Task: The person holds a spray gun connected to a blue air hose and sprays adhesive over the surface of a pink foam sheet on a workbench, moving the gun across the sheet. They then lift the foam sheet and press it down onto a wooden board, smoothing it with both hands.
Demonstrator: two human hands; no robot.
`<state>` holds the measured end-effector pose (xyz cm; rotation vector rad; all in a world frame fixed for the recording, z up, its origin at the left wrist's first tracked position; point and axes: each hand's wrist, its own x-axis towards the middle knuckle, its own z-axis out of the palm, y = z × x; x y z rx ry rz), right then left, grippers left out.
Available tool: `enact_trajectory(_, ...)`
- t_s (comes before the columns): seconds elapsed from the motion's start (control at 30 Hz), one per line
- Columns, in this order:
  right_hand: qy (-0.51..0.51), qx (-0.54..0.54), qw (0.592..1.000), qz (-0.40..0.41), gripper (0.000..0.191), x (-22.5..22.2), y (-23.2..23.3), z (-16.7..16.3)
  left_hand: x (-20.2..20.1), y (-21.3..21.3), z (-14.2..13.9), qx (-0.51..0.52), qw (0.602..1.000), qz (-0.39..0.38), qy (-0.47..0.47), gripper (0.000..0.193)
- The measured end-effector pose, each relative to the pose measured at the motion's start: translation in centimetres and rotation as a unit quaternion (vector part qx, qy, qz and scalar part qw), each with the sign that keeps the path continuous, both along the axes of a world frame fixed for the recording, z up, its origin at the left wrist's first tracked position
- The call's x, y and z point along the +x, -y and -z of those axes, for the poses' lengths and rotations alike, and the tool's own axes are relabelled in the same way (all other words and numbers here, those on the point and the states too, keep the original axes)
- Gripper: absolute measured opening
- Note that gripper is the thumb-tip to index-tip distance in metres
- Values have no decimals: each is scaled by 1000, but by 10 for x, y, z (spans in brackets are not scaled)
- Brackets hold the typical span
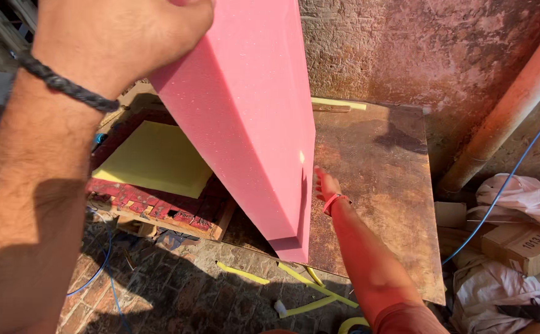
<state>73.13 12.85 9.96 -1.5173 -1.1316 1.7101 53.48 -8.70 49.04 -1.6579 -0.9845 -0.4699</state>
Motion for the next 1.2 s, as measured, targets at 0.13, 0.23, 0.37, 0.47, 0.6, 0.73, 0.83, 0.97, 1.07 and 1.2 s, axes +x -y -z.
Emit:
enact_trajectory(0.13, -24, 30, 998, -42, 75, -1, -13, 45, -7, 31, 24, -46, 995, -85, 5, 19)
enact_trajectory(0.23, -83, -58, 995, 1, 80, -2, -14, 60, -18, 57, 51, -73, 985, -143, 56, 18)
enact_trajectory(0.37, -163, -114, 977, 76, 70, -17, -14, 63, -49, 108, 76, -68, 962, -201, 170, 18)
enact_trajectory(0.47, -258, -107, 955, 99, 65, -29, -30, 65, -86, 125, 90, -43, 933, -223, 280, 18)
enact_trajectory(0.6, -400, -23, 912, 92, 65, -45, -41, 77, -130, 168, 112, 17, 877, -214, 430, 19)
enact_trajectory(0.73, -402, 33, 911, 86, 62, -53, -27, 84, -172, 241, 134, 60, 833, -191, 516, 20)
enact_trajectory(0.83, -399, 79, 909, 91, 62, -51, -32, 79, -214, 271, 147, 81, 812, -180, 550, 22)
enact_trajectory(0.97, -306, 154, 931, 123, 50, -41, -73, 51, -283, 270, 153, 77, 784, -141, 599, 24)
enact_trajectory(1.07, -213, 292, 922, 139, 39, -52, -91, 19, -346, 259, 165, 82, 782, -117, 607, 26)
enact_trajectory(1.2, -139, 429, 873, 187, 32, -83, -97, -29, -449, 248, 175, 125, 829, -126, 530, 12)
